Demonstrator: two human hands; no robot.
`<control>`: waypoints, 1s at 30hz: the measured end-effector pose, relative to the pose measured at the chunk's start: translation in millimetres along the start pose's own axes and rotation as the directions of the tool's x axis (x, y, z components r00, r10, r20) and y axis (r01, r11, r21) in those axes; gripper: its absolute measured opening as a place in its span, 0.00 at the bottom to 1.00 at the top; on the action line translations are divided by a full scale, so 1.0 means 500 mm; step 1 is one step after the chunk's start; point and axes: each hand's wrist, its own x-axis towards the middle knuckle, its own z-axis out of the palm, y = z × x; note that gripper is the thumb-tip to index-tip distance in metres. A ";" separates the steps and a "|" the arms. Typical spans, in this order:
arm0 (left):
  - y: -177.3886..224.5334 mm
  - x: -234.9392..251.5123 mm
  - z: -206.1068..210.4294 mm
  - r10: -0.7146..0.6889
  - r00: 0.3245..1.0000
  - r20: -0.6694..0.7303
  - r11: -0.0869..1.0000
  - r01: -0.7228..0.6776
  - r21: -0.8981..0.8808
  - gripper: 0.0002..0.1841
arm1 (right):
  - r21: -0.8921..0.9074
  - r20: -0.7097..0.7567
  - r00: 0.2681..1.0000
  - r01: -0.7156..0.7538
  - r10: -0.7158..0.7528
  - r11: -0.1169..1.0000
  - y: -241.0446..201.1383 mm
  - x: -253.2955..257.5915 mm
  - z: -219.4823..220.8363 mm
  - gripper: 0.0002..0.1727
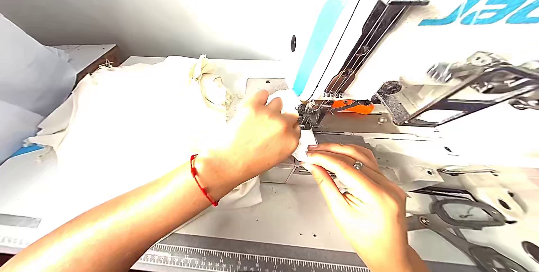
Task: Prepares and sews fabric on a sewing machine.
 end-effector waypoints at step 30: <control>-0.208 -0.140 0.017 -0.582 0.680 0.446 0.537 0.734 -0.416 0.39 | -0.359 0.424 0.879 -0.057 0.217 0.932 0.111 0.159 -0.096 0.16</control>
